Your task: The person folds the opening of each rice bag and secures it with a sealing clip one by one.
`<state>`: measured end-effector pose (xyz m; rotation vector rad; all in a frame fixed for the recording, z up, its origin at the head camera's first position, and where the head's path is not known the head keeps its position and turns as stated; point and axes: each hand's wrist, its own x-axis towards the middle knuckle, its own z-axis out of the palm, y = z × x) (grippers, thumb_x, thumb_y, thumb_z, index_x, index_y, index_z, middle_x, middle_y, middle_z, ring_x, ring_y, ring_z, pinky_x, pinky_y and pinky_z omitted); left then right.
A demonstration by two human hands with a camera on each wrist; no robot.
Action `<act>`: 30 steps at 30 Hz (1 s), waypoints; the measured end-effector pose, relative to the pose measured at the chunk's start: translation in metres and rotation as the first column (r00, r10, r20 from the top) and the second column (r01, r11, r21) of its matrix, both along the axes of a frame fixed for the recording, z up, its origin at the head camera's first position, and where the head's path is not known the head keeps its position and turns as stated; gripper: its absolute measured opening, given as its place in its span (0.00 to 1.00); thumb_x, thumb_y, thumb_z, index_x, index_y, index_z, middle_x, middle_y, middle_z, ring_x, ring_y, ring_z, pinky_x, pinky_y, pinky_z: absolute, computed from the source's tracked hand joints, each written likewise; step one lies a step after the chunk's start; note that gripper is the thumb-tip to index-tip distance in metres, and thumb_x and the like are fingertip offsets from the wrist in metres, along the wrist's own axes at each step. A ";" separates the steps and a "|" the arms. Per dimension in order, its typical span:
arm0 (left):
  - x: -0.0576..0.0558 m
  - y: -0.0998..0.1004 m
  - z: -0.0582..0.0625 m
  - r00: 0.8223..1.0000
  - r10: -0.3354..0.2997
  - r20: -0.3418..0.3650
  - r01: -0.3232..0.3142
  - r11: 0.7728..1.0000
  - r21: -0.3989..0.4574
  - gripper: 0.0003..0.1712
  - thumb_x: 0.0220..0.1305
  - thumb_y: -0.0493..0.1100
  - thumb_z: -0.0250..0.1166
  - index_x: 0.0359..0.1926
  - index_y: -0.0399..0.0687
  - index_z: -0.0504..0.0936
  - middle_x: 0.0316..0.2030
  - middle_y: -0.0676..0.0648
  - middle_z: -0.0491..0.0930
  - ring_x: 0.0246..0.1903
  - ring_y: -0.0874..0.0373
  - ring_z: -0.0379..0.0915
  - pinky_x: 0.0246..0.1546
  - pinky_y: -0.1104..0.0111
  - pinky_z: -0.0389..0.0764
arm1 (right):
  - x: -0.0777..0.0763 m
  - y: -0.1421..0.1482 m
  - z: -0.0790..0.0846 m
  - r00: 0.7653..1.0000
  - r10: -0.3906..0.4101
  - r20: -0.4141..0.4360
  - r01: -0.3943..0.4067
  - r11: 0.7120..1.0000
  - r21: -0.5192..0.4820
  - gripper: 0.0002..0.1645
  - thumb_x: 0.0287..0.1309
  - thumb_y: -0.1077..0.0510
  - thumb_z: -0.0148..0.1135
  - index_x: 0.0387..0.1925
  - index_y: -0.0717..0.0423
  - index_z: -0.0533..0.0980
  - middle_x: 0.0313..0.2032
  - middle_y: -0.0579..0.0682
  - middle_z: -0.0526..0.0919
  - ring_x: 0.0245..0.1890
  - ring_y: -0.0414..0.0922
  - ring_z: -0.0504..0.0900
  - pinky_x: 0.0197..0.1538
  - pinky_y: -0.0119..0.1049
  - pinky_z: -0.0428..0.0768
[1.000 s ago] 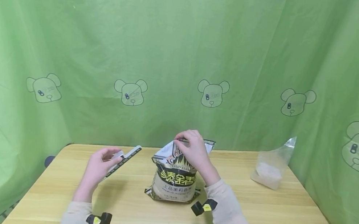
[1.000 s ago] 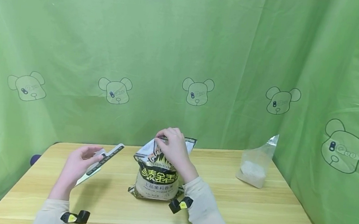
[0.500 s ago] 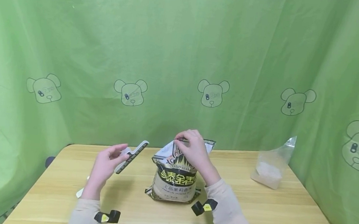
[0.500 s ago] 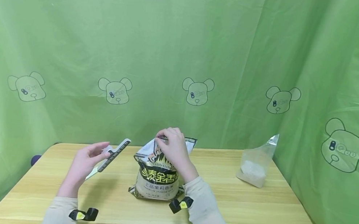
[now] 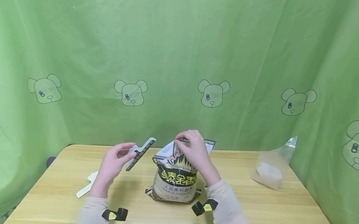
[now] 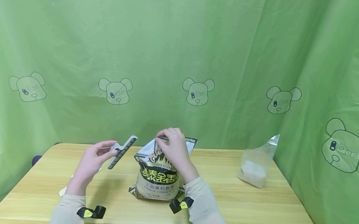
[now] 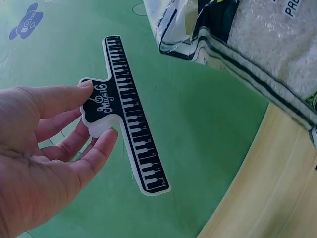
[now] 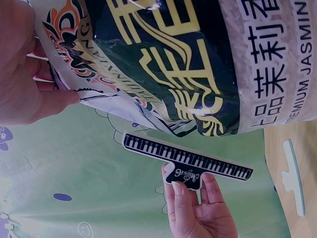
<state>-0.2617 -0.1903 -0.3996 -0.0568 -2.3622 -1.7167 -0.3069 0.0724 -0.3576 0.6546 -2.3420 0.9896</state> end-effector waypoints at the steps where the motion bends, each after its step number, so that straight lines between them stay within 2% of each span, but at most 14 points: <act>1: -0.001 0.001 0.000 1.000 -0.005 -0.005 0.005 1.000 0.006 0.22 0.52 0.46 0.65 0.50 0.51 0.75 0.48 0.46 0.78 0.47 0.55 0.75 0.52 0.63 0.74 | 0.000 0.000 0.000 1.000 0.001 -0.001 -0.001 1.000 -0.001 0.05 0.49 0.53 0.63 0.30 0.47 0.78 0.32 0.42 0.82 0.41 0.42 0.72 0.49 0.41 0.70; 13: -0.006 0.013 -0.003 0.997 -0.054 -0.059 0.055 0.998 0.017 0.26 0.52 0.50 0.64 0.53 0.51 0.74 0.50 0.48 0.77 0.50 0.57 0.73 0.53 0.66 0.73 | -0.001 0.000 0.000 1.000 0.001 0.002 -0.001 1.000 -0.010 0.05 0.49 0.53 0.63 0.30 0.47 0.78 0.32 0.42 0.82 0.41 0.41 0.72 0.50 0.41 0.69; 18: -0.007 0.017 -0.004 0.996 -0.071 -0.056 0.073 0.996 0.051 0.24 0.52 0.47 0.65 0.51 0.48 0.75 0.49 0.45 0.77 0.50 0.55 0.74 0.53 0.66 0.74 | 0.000 0.001 -0.001 1.000 -0.001 0.012 0.001 1.000 -0.012 0.05 0.49 0.52 0.63 0.31 0.46 0.78 0.32 0.42 0.81 0.41 0.41 0.71 0.50 0.41 0.69; 21: -0.005 0.019 -0.002 0.996 -0.067 -0.050 0.070 0.996 0.062 0.23 0.52 0.45 0.65 0.50 0.48 0.76 0.49 0.45 0.77 0.50 0.54 0.74 0.53 0.66 0.74 | 0.000 0.001 -0.001 1.000 0.000 0.012 0.000 1.000 -0.014 0.05 0.50 0.52 0.63 0.30 0.46 0.78 0.32 0.42 0.81 0.41 0.41 0.71 0.50 0.41 0.69; 24: 0.000 0.024 0.006 0.997 -0.062 -0.055 0.065 0.997 0.042 0.22 0.53 0.42 0.64 0.51 0.45 0.76 0.50 0.44 0.77 0.50 0.53 0.73 0.54 0.65 0.73 | 0.000 0.001 -0.001 1.000 0.001 0.012 0.000 1.000 -0.017 0.05 0.49 0.52 0.63 0.30 0.46 0.78 0.32 0.41 0.81 0.41 0.40 0.71 0.50 0.41 0.69; 28: 0.007 0.029 0.014 0.993 -0.058 -0.101 0.059 0.998 0.004 0.20 0.54 0.39 0.64 0.49 0.42 0.76 0.49 0.43 0.76 0.50 0.52 0.73 0.53 0.67 0.73 | 0.000 0.001 -0.002 1.000 0.002 0.006 -0.002 1.000 -0.017 0.05 0.49 0.52 0.63 0.30 0.46 0.78 0.32 0.41 0.81 0.41 0.40 0.71 0.50 0.41 0.70; 30: 0.007 0.030 0.014 0.989 -0.060 -0.133 0.060 0.998 -0.004 0.19 0.54 0.39 0.64 0.48 0.41 0.77 0.47 0.43 0.76 0.50 0.52 0.74 0.53 0.69 0.74 | 0.000 0.001 -0.002 1.000 0.001 0.002 0.000 1.000 -0.016 0.05 0.49 0.53 0.63 0.30 0.46 0.78 0.32 0.42 0.82 0.41 0.40 0.72 0.49 0.40 0.70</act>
